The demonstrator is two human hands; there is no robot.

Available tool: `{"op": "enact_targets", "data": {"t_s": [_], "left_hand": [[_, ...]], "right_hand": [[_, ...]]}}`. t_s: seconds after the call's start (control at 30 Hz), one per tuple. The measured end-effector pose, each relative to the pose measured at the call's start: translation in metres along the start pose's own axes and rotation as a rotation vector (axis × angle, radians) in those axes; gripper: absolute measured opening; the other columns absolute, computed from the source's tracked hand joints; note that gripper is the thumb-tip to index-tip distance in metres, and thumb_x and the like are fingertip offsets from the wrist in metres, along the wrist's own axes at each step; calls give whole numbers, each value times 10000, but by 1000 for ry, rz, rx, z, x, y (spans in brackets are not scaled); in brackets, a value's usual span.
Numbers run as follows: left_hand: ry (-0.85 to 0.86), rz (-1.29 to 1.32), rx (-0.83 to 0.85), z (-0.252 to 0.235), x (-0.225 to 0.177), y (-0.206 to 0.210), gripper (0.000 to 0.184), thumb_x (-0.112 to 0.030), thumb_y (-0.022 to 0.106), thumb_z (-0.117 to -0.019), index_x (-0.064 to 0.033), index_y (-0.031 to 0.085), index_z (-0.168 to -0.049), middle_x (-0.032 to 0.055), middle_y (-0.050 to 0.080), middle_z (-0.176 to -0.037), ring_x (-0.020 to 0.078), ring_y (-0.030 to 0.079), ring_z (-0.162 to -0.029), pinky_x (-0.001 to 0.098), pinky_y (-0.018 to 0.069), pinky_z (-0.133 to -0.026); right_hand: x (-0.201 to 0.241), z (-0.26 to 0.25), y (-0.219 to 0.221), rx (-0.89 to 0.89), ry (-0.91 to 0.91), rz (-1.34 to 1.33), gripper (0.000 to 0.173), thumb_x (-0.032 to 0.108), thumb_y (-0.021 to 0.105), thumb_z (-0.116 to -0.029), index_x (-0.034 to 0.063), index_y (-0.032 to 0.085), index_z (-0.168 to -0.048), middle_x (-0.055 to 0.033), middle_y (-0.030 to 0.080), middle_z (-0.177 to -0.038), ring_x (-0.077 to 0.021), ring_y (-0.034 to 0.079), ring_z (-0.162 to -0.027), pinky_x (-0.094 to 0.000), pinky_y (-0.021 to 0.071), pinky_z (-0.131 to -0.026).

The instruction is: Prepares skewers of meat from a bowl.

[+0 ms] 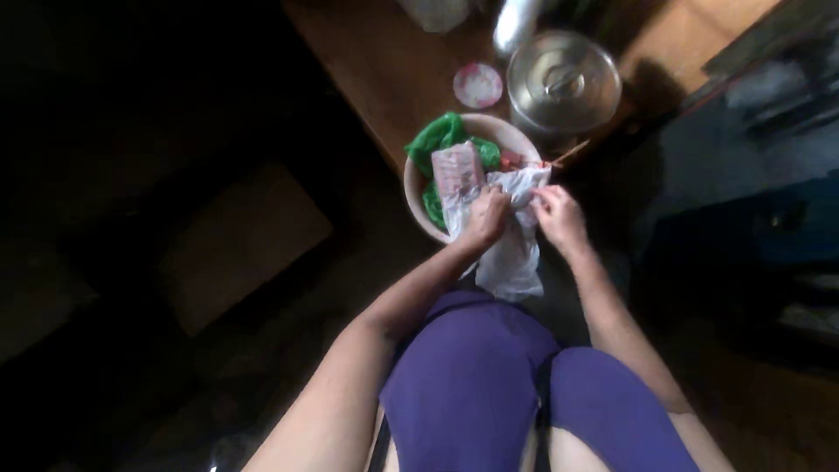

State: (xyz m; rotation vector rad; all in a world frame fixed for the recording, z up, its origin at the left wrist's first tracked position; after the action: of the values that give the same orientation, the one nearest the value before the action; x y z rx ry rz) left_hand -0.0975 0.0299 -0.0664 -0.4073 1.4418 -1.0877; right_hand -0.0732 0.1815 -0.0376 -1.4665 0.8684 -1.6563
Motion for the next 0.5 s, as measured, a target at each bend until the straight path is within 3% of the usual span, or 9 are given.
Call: {"op": "enact_targets", "data": {"t_s": [0.03, 0.13, 0.23, 0.3, 0.37, 0.43, 0.5], "left_hand": [[-14, 50, -15, 2, -2, -2, 141, -111, 618, -990, -30, 713, -1055, 201, 642, -1235, 389, 624, -1176, 566, 568, -873], [-190, 301, 31, -6, -7, -8, 302, -195, 586, -1016, -12, 678, -1238, 229, 634, -1311, 375, 619, -1228, 566, 517, -1006], [-286, 537, -83, -8, -15, -11, 359, -158, 572, -1022, 91, 604, -1279, 307, 628, -1265, 419, 628, -1189, 570, 508, -1010], [-279, 614, -155, -8, -21, -5, 362, -154, 533, -1043, 126, 588, -1266, 334, 625, -1240, 445, 623, -1183, 586, 493, -1020], [-305, 622, -201, -13, -23, 2, 392, -209, 427, -1095, 98, 606, -1262, 315, 638, -1237, 444, 622, -1190, 606, 482, -1019], [-418, 627, -207, -22, -20, 4, 504, -333, 324, -1125, 27, 654, -1250, 269, 667, -1242, 428, 631, -1201, 642, 478, -998], [-482, 637, -242, -28, -15, 5, 580, -416, 303, -1119, 2, 697, -1193, 247, 683, -1226, 419, 637, -1193, 662, 478, -981]], "right_hand": [[-3, -6, 5, 38, -17, 14, 337, 165, 598, -1040, 61, 656, -1355, -228, 575, -1413, -402, 602, -1245, -569, 500, -1037], [-6, -15, 9, 91, -85, -63, 415, 237, 655, -1009, 24, 645, -1365, -254, 576, -1417, -402, 537, -1342, -525, 429, -1137], [0, -12, 10, -21, -159, -314, 401, 117, 677, -981, -109, 614, -1305, -309, 624, -1317, -429, 589, -1270, -530, 448, -1113], [2, -13, 8, 13, -196, -353, 364, 63, 633, -988, -156, 604, -1277, -352, 618, -1288, -458, 588, -1253, -530, 441, -1110], [4, -21, 6, 105, -236, -296, 360, 56, 591, -1001, -158, 600, -1289, -357, 603, -1314, -454, 572, -1281, -525, 412, -1139], [2, -32, 10, 150, -281, -271, 336, 98, 591, -1006, -139, 644, -1237, -326, 648, -1255, -410, 622, -1222, -509, 449, -1107], [-3, -42, 13, 187, -354, -328, 300, 87, 589, -1000, -147, 661, -1174, -310, 682, -1164, -370, 664, -1130, -489, 494, -1047]]}}
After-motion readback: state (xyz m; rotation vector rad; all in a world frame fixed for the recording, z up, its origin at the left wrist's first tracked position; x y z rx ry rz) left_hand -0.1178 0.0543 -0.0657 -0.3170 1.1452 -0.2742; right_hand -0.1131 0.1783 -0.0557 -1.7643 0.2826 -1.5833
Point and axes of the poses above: each hand's wrist, its own z-axis away from the middle knuckle, its own y-axis out of the palm, x = y × z, the point moved 2 cm from there along -z, towards the middle knuckle
